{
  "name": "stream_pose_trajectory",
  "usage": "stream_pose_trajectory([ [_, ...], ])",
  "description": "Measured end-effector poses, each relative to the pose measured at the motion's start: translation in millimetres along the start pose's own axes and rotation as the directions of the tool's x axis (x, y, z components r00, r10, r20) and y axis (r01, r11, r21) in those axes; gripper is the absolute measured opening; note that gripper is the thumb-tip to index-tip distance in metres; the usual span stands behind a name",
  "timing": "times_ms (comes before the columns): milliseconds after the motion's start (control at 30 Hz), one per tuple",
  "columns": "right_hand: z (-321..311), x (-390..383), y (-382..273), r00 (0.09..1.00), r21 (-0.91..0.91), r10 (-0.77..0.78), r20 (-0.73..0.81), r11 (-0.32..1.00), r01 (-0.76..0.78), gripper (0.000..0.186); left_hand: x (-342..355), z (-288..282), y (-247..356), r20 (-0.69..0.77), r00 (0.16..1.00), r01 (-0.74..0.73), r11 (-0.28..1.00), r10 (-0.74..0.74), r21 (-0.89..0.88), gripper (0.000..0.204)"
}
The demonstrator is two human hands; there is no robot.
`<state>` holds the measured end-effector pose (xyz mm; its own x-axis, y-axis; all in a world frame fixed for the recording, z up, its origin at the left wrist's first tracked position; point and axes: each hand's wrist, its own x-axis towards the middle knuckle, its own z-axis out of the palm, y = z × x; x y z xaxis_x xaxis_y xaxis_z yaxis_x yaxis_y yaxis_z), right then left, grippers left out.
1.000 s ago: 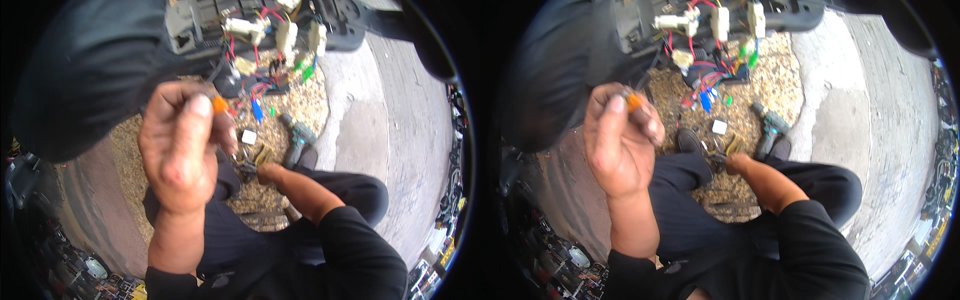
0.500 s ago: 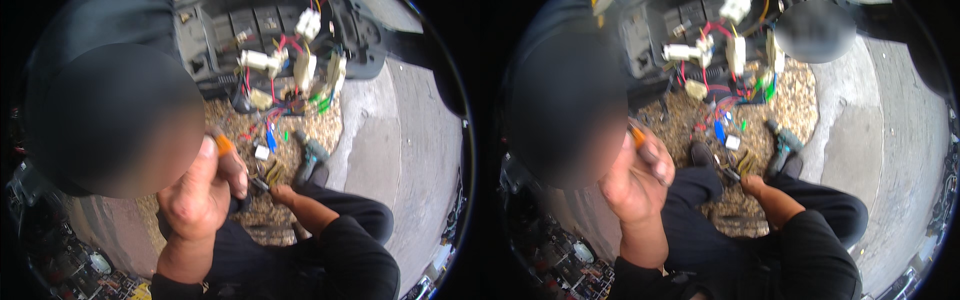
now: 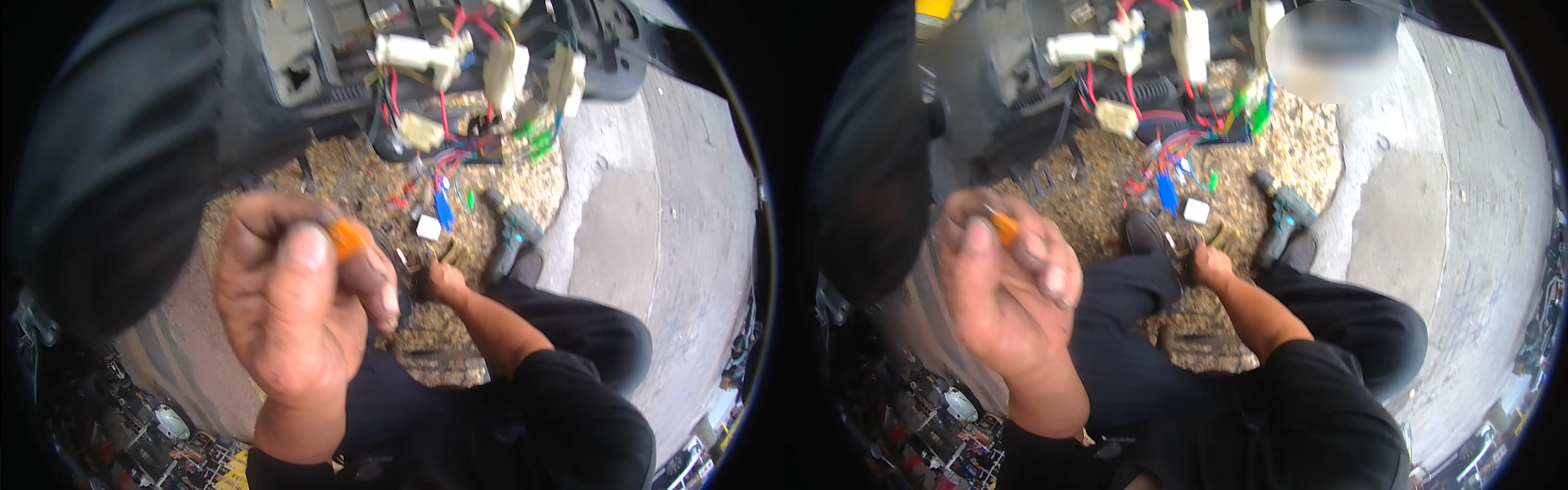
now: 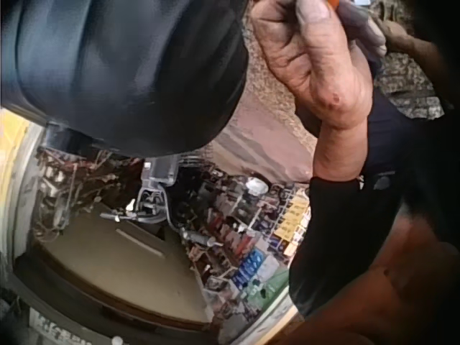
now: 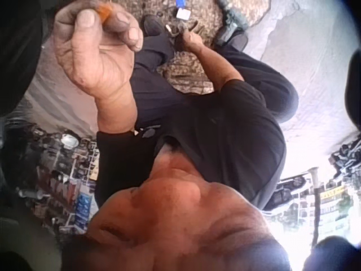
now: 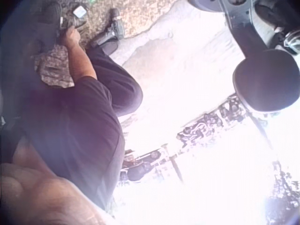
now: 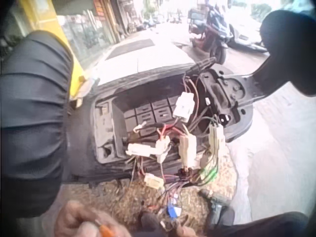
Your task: The person sits on the ground and works on the exposed wiring under the seat of a scooter. They use pliers to strip and connect wires, then wrap connections with electrical tape. The person repeatedly lifts and lowers the seat to access the wiring.
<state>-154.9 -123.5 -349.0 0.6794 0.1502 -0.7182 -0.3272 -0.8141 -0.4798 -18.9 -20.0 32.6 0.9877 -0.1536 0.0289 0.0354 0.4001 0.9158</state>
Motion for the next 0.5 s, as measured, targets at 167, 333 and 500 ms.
stream_pose_trajectory([
  [167,-3,-3,-6,0.980,-0.041,0.032,0.198,0.999,-0.024,0.043,0,13,3,-0.170,0.980,0.096,0.995,-0.099,-0.023,0.012],
  [333,-38,-5,-24,0.942,-0.084,-0.069,0.327,0.991,0.101,0.035,-2,10,-4,-0.129,0.987,0.095,0.995,-0.096,-0.020,0.009],
  [500,-112,-26,-45,0.926,-0.139,-0.330,0.183,0.924,0.357,0.027,-4,13,-6,-0.070,0.997,0.047,0.998,-0.044,0.048,0.006],
])
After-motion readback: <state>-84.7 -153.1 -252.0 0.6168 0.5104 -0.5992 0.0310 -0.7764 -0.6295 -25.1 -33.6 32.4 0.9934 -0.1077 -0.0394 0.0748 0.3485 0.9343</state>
